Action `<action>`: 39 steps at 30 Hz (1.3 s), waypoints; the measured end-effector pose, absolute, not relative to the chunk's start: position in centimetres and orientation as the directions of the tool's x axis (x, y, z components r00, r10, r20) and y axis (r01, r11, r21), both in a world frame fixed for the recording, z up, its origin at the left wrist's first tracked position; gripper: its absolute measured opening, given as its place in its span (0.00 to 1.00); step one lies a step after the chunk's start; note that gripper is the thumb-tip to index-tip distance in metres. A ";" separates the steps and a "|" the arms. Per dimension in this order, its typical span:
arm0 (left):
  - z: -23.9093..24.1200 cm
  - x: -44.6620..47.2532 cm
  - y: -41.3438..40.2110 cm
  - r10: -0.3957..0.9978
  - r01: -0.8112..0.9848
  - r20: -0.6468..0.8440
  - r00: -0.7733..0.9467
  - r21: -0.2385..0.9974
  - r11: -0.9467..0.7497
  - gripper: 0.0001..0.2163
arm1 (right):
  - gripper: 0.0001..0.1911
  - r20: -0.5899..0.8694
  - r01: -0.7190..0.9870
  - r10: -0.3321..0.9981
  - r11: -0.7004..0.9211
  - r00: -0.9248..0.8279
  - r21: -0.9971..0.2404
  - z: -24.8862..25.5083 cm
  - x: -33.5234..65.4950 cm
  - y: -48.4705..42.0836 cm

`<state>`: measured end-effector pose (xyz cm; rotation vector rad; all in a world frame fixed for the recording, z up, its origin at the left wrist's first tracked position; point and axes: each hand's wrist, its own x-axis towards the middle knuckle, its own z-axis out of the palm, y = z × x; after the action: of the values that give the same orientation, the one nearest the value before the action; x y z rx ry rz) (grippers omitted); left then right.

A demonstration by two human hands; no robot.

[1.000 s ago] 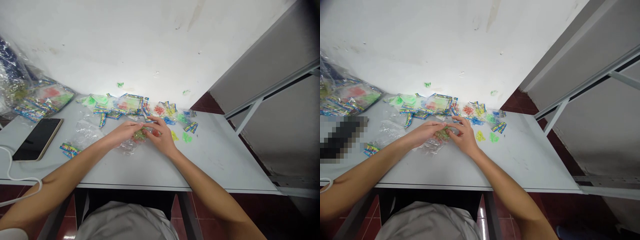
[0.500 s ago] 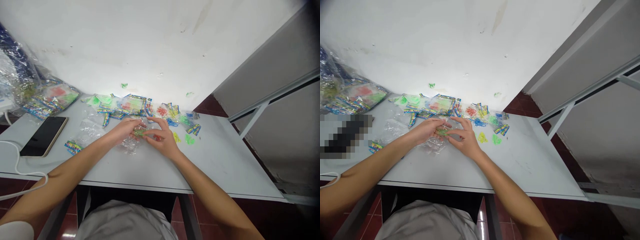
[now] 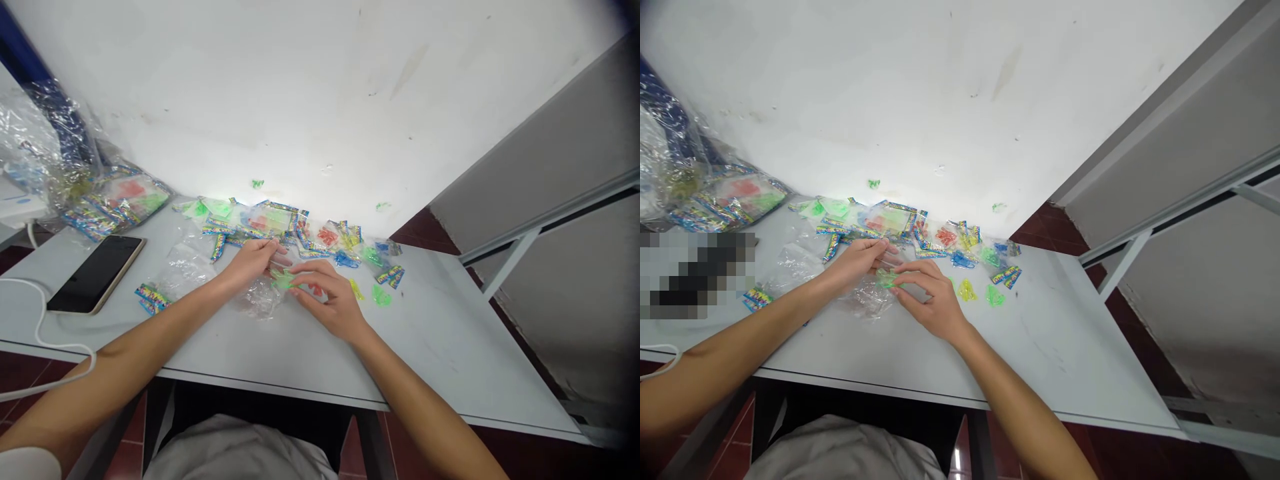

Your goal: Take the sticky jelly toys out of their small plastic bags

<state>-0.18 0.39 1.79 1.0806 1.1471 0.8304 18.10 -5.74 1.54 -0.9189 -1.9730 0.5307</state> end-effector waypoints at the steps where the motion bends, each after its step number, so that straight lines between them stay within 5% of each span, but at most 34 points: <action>1: 1.7 -0.2 0.5 0.937 -0.006 -0.268 0.225 0.961 0.277 0.15 | 0.04 0.524 0.381 0.776 0.629 -0.350 -0.677 1.9 18.2 -5.8; 7: 1.9 -0.9 1.1 0.971 -0.047 -0.142 0.193 0.987 0.153 0.11 | 0.04 0.557 0.472 0.796 0.596 -0.237 -0.650 5.3 21.2 -5.9; 16: 4.2 -2.9 1.3 0.957 0.179 -0.123 0.262 0.981 0.077 0.12 | 0.08 0.297 0.706 0.943 0.311 -0.149 -0.636 8.9 26.7 -8.2; 24: 4.2 -2.8 1.0 0.963 0.161 -0.110 0.245 0.984 0.071 0.11 | 0.13 -0.076 0.637 0.983 0.050 -0.169 -0.770 5.3 25.3 -9.6; 33: 4.6 -2.7 0.9 0.950 0.123 -0.136 0.280 0.987 0.105 0.12 | 0.12 -0.255 0.501 0.894 -0.040 -0.368 -0.864 4.1 24.0 -10.3; 39: 4.1 -2.6 0.9 0.944 0.133 -0.134 0.302 0.986 0.098 0.12 | 0.10 -0.299 0.574 0.890 -0.054 -0.343 -0.817 3.0 23.9 -7.9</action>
<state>-2.61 0.94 4.07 1.3380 1.1081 0.8332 23.91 -7.90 3.04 -1.5617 -1.8998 1.3535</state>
